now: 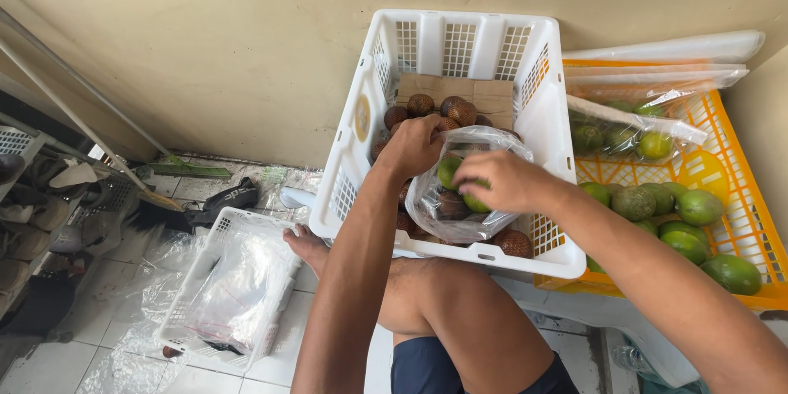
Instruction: The person places green citrus fruits into a clear plastic bag held over a white crate containing brown spiky fruits. The person then seals the bag and places it into an orange crate.
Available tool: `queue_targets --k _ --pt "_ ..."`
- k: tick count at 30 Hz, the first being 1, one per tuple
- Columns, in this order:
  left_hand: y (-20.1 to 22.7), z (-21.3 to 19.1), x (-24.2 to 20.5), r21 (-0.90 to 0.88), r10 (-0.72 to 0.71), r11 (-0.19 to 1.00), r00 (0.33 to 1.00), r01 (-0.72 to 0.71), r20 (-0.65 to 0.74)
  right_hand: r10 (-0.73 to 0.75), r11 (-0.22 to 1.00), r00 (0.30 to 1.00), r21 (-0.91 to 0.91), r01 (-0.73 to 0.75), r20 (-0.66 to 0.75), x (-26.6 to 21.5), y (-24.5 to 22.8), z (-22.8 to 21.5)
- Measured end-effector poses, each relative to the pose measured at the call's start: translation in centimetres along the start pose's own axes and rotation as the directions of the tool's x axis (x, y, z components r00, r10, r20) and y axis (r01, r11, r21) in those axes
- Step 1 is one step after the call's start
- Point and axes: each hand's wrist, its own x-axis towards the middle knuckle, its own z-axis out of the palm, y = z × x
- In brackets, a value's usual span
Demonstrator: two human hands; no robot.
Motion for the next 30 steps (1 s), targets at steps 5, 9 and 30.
queue_targets --k 5,9,30 --pt "3.9 -1.9 -1.5 -0.092 -0.097 0.991 0.995 0.099 0.029 -0.051 0.996 0.955 -0.055 0.07 0.291 -0.2 -4.5 -0.5" --pt "4.8 -2.0 -1.6 -0.242 -0.291 0.924 0.955 0.297 0.058 -0.082 0.977 0.923 -0.155 0.149 0.376 -0.2 -3.1 1.1" --pt "0.3 -0.9 -2.2 0.481 -0.731 0.672 0.399 0.563 0.554 -0.054 0.994 0.998 0.093 0.056 -0.029 -0.8 1.4 1.1"
